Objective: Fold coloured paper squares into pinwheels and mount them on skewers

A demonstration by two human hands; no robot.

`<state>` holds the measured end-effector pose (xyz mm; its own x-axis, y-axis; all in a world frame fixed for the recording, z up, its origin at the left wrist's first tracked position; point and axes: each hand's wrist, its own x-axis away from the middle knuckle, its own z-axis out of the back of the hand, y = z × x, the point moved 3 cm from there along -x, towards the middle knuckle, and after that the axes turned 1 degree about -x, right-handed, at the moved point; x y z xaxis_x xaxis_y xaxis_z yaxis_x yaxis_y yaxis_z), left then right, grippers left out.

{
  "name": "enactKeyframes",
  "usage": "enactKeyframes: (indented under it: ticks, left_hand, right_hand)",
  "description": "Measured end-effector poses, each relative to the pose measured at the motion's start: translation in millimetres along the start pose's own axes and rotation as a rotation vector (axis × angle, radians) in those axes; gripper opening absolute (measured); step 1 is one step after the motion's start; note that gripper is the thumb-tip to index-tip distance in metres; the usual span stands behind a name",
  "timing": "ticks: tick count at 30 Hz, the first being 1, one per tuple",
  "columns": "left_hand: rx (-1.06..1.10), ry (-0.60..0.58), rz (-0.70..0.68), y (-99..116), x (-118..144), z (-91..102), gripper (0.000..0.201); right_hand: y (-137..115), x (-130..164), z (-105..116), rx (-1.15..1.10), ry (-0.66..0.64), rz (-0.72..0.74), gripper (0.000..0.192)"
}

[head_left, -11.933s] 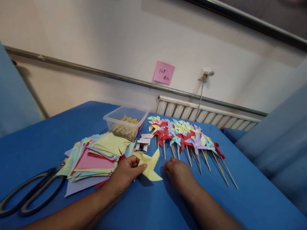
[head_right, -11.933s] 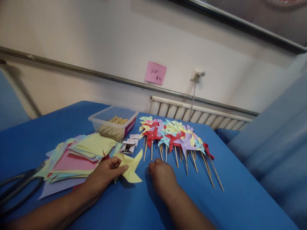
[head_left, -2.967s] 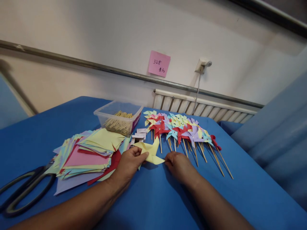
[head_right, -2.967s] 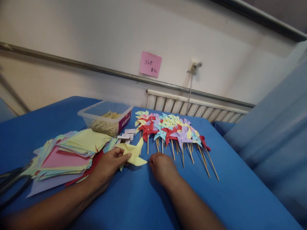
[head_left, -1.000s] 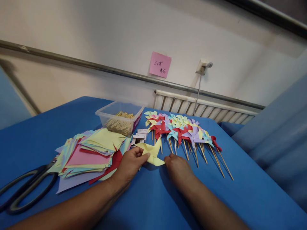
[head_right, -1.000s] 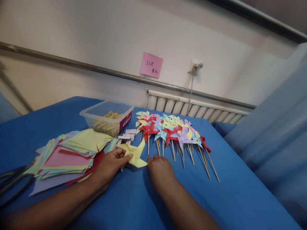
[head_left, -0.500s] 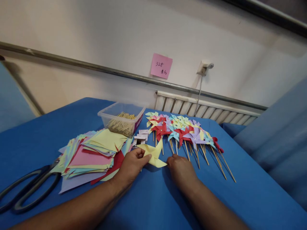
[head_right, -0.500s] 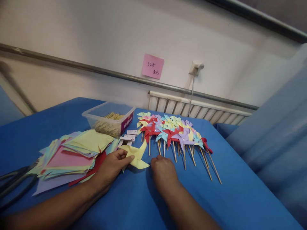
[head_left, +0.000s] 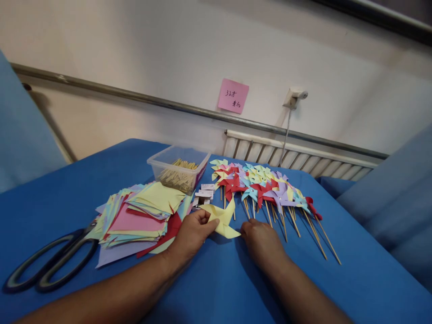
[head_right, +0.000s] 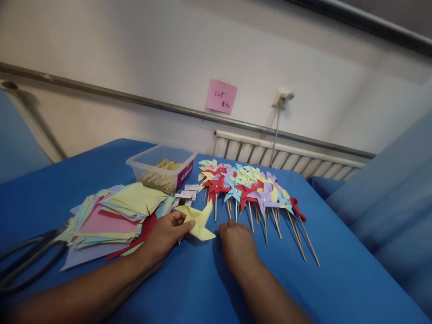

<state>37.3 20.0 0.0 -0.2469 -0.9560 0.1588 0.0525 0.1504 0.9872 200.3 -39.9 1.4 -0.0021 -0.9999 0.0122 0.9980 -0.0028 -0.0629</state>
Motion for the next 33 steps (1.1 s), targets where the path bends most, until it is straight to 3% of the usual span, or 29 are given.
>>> enactKeyframes:
  ticks: [17,20,24,26,33]
  left_hand:
    - [-0.019,0.015,-0.017,0,1,-0.1,0.019]
    - [-0.042,0.006,-0.049,-4,-1,0.4,0.019]
    - [-0.152,0.012,-0.128,-7,-1,-0.5,0.019]
    - [-0.215,0.020,-0.162,-6,1,-2.1,0.017]
    - [-0.269,-0.017,-0.220,-2,11,-8.5,0.015]
  right_hand:
    - [2,-1,-1,-0.067,-0.015,-0.049,0.018]
    - [8,0,2,-0.222,0.063,-0.081,0.015]
    - [4,6,8,-0.663,0.234,-0.051,0.012]
    - [-5,9,7,-0.851,0.251,-0.006,0.012]
    - [-21,7,0,-1.018,0.337,-0.008,0.011]
